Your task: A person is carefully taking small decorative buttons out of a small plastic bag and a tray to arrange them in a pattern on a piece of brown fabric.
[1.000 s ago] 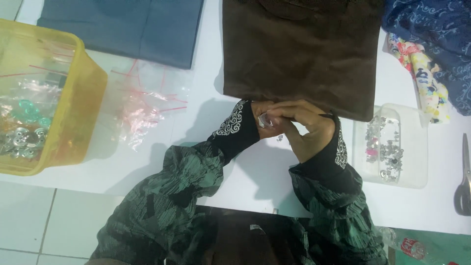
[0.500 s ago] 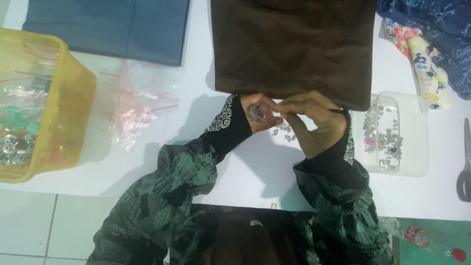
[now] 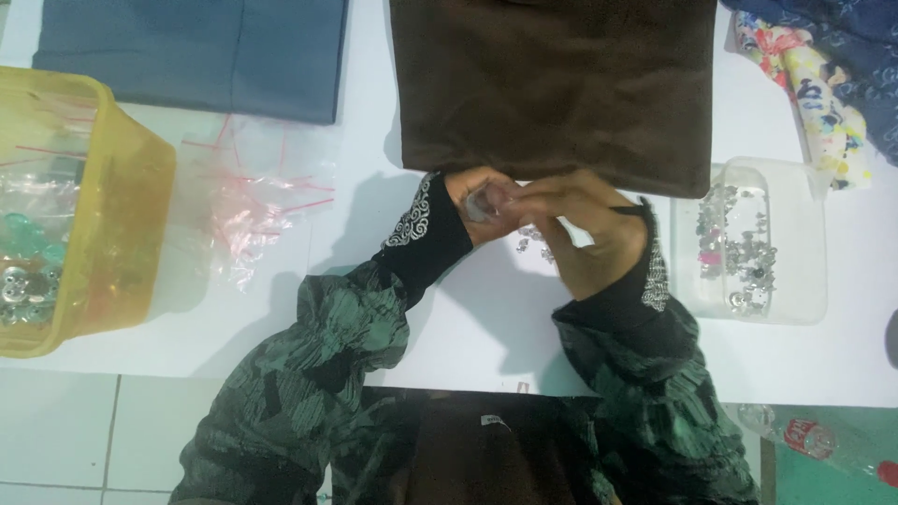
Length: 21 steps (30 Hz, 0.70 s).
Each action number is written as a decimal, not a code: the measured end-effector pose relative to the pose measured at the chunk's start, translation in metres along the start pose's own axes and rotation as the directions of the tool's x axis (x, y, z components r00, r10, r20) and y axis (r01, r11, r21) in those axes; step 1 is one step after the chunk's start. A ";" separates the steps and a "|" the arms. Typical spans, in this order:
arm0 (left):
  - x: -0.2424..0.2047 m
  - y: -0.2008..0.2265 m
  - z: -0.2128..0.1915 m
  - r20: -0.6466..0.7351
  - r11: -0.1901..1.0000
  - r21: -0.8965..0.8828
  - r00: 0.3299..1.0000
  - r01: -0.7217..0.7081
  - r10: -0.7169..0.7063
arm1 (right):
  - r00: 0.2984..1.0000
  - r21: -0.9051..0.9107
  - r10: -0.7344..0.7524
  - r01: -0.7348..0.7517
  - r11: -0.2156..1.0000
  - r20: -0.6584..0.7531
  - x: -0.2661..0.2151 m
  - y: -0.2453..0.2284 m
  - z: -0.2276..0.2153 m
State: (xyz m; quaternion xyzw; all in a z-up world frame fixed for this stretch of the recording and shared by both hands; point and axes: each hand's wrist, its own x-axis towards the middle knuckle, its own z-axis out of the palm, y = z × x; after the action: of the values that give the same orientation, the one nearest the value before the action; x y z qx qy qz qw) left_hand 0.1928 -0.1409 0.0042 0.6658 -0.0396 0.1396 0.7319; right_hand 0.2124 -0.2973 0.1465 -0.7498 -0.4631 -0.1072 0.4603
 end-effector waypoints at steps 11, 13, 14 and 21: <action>0.000 0.033 -0.004 0.023 0.997 -0.020 0.997 0.069 -0.069 | 0.790 -0.423 0.355 -0.134 0.896 0.501 -0.092 0.059 -0.002; 0.001 0.027 -0.006 0.030 0.996 -0.030 0.996 0.086 -0.085 | 0.824 -0.423 0.307 -0.091 0.902 0.477 -0.100 0.060 0.001; 0.002 0.024 -0.006 0.030 0.994 -0.037 0.995 0.101 -0.100 | 0.854 -0.421 0.251 -0.041 0.906 0.456 -0.104 0.060 0.002; 0.003 0.021 -0.006 0.042 0.995 0.017 0.994 0.102 -0.103 | 0.905 -0.465 0.147 0.061 0.883 0.399 -0.085 0.064 0.003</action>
State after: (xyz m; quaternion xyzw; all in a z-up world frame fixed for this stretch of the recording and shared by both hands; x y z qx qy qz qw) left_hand 0.1899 -0.1326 0.0245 0.6753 -0.0203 0.0878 0.7320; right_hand 0.2158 -0.3553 0.0569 -0.8537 -0.4950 -0.0395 0.1571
